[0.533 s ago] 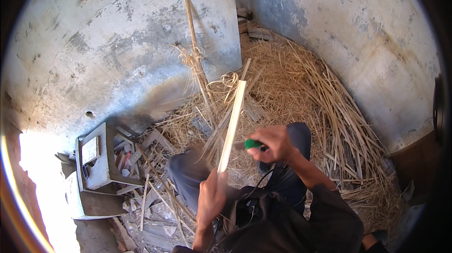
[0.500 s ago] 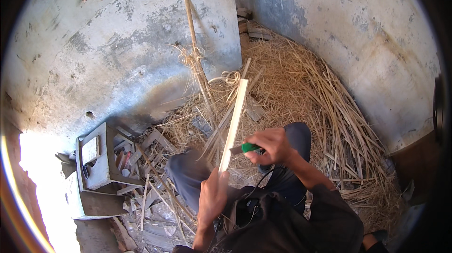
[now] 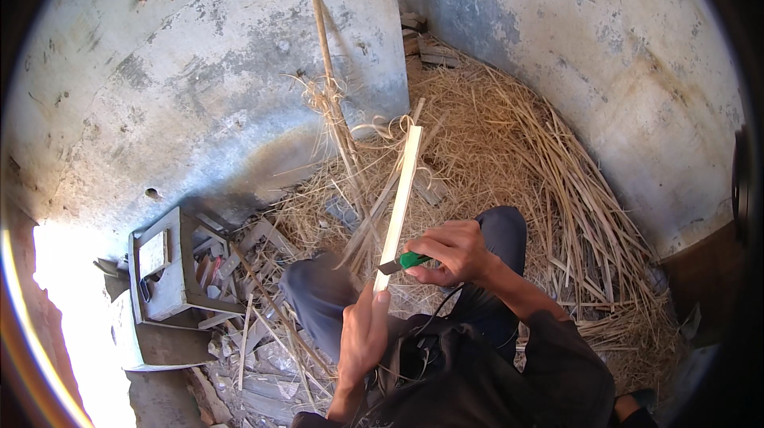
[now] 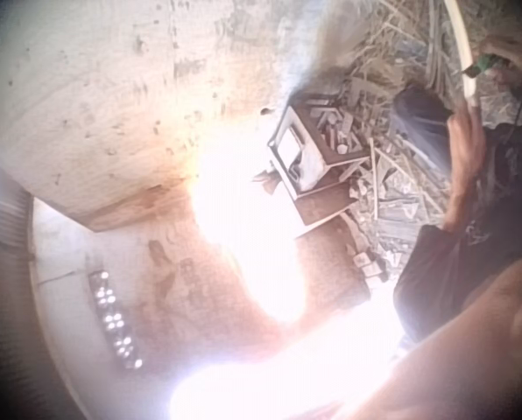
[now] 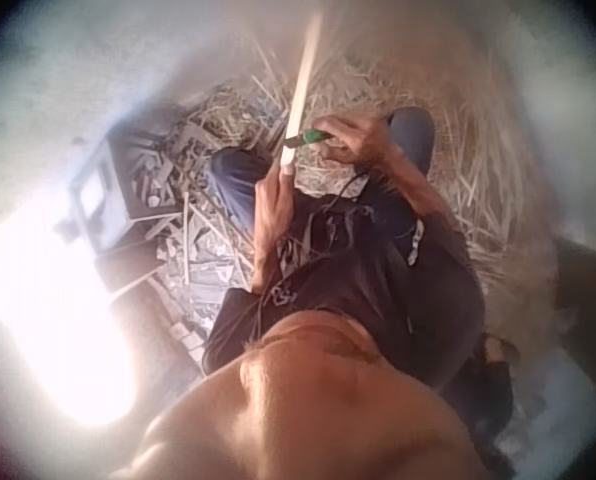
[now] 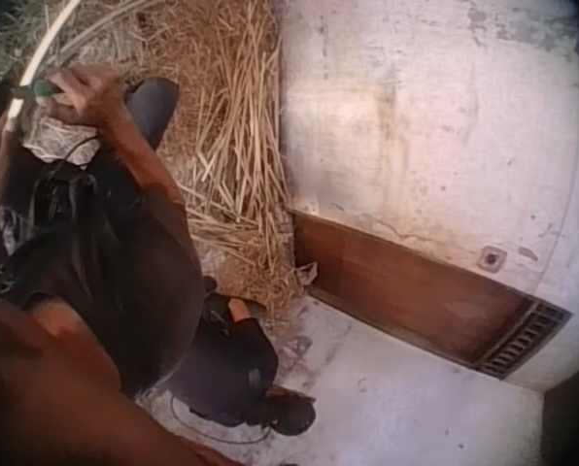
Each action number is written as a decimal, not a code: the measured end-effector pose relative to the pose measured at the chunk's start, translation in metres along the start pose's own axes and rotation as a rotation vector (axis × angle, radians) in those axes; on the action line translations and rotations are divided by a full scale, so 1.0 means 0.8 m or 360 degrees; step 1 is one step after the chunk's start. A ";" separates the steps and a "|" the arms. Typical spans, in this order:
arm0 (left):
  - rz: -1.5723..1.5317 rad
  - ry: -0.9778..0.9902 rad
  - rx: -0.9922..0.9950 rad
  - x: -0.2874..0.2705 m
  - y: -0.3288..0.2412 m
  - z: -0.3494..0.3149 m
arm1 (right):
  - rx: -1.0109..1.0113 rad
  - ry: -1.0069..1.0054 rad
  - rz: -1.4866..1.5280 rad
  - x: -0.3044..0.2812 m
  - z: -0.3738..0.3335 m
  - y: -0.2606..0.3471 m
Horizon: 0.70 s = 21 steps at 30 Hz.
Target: The person sits on the floor and uses a green utility knife to peel the outer layer off a long bamboo stick. They hold the stick with their left hand and scrape the blade along its length with their right hand, creating thin strips of bamboo that fall to the ground.
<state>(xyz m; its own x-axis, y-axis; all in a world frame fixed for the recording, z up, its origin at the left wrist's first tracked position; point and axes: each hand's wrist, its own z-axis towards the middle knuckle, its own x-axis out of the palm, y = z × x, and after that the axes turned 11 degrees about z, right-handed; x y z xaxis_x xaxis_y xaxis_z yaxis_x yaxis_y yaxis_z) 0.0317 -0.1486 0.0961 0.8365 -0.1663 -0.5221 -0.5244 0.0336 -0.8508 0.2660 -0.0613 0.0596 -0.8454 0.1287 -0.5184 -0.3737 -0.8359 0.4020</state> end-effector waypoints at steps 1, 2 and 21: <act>0.0003 0.0012 -0.0008 -0.001 0.001 -0.001 | -0.0013 0.0014 -0.0010 -0.003 0.003 0.001; -0.0006 0.0005 -0.0012 -0.002 -0.001 -0.003 | -0.0027 0.0029 -0.0021 -0.006 0.005 0.002; 0.0072 0.0079 0.0007 0.000 0.024 -0.028 | 0.0024 -0.0294 -0.0215 -0.051 0.013 -0.055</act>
<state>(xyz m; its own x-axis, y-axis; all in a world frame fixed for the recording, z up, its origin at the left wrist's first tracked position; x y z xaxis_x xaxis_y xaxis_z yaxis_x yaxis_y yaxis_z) 0.0178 -0.1696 0.0812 0.8029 -0.2133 -0.5567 -0.5608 0.0464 -0.8266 0.3131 -0.0242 0.0712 -0.8423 0.3357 -0.4216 -0.4927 -0.7966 0.3502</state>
